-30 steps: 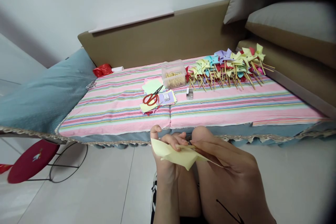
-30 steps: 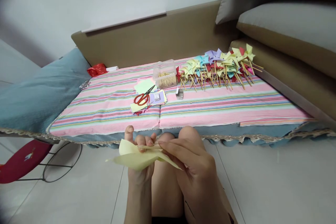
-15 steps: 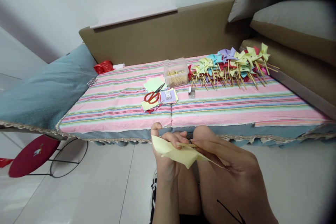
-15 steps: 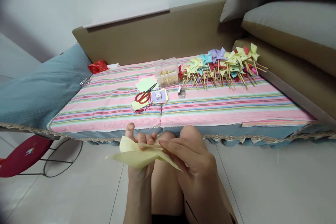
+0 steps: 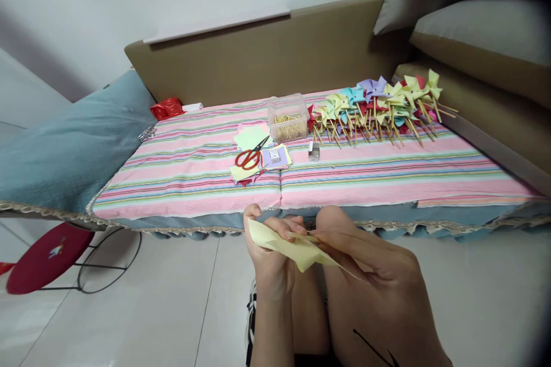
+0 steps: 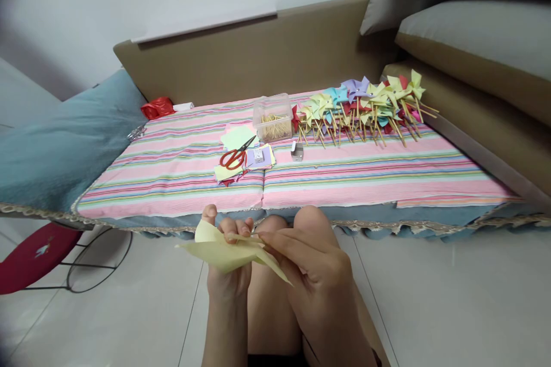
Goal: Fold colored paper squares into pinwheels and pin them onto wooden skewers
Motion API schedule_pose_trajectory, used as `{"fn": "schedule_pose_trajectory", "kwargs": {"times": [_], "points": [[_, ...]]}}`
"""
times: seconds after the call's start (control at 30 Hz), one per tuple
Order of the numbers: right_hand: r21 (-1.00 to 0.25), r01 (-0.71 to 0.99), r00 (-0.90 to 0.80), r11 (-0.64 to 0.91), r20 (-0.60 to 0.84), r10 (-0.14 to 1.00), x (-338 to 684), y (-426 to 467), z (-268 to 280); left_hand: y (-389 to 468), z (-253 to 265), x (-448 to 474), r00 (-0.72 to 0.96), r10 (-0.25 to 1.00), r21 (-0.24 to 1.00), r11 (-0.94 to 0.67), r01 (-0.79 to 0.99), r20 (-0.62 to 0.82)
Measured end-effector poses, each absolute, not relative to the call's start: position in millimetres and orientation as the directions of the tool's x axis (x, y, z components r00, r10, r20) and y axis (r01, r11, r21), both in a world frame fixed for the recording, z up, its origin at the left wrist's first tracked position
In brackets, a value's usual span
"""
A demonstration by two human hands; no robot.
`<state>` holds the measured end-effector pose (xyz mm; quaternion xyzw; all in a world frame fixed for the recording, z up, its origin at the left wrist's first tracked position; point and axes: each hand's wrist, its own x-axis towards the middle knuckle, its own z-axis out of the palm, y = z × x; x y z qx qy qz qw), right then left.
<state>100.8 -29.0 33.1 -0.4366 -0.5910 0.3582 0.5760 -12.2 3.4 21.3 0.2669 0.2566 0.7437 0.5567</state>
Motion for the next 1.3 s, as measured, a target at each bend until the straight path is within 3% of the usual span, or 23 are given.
{"fn": "schedule_pose_trajectory", "kwargs": {"times": [0.17,0.53,0.73,1.3], "points": [[-0.93,0.146,-0.006,0.337,0.34,0.94,101,-28,37,4,17,-14,-0.251,0.958,0.686,-0.276,-0.674,0.139],[-0.885,0.202,0.01,0.419,0.43,0.903,101,-29,33,9,-1,-14,-0.206,0.979,0.637,-0.16,-0.754,0.002],[-0.863,0.25,-0.082,0.439,0.433,0.898,108,-28,39,6,-2,-10,-0.222,0.975,0.632,-0.165,-0.758,-0.012],[-0.854,0.301,-0.093,0.425,0.418,0.904,111,-30,34,10,-3,-15,-0.169,0.979,0.67,-0.203,-0.714,0.117]]}}
